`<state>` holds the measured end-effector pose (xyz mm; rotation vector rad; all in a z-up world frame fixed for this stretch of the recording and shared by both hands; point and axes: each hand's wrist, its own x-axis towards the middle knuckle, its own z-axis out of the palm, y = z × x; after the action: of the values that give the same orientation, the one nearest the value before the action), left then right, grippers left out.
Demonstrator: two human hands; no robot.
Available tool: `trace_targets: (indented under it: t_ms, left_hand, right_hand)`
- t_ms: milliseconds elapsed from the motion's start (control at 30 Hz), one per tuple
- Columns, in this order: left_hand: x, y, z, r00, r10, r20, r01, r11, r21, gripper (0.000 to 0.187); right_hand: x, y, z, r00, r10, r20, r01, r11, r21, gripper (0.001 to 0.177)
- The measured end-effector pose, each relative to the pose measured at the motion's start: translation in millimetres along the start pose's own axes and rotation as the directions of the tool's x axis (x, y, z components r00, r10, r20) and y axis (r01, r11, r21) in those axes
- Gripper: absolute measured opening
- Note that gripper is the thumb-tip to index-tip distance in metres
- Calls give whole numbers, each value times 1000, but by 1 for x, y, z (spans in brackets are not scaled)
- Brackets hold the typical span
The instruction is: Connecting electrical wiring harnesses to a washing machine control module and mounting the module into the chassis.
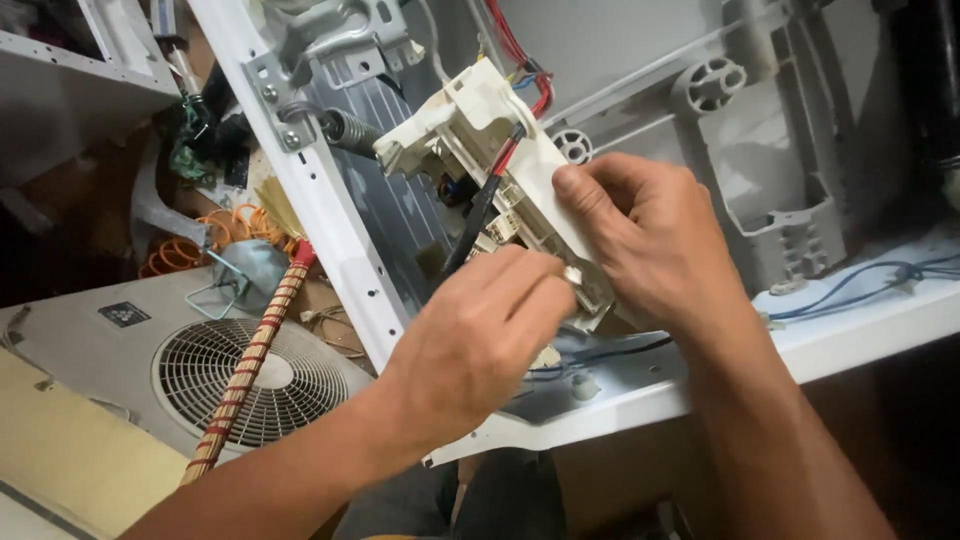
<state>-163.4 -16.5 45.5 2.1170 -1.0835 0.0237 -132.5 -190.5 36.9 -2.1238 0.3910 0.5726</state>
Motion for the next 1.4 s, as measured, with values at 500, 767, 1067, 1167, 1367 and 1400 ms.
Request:
trace_targets:
  t_ms: [500, 767, 1067, 1167, 1367, 1400]
  left_hand:
    - [-20, 5, 36, 948, -276, 159, 308, 921, -240, 20]
    - [-10, 6, 24, 985, -161, 58, 171, 951, -259, 12]
    - [0, -6, 5, 943, 329, 56, -319, 938, -136, 14]
    - [-6, -5, 12, 966, 245, 80, -235, 965, -120, 14]
    - [-18, 3, 21, 972, -224, 69, 234, 936, -264, 19]
    - [-20, 5, 22, 951, -287, 118, 310, 891, -332, 30]
  right_hand:
    - [-2, -8, -3, 993, 109, 42, -110, 994, 21, 45]
    - [-1, -4, -2, 998, 54, 43, -56, 998, 36, 44]
    - [0, -1, -2, 999, 38, 26, -39, 999, 26, 43]
    - [-2, -2, -1, 998, 51, 25, -51, 999, 14, 44]
    - [-2, -5, -3, 996, 89, 14, -90, 995, 40, 44]
    - [-3, -6, -4, 995, 93, 17, -94, 995, 28, 45]
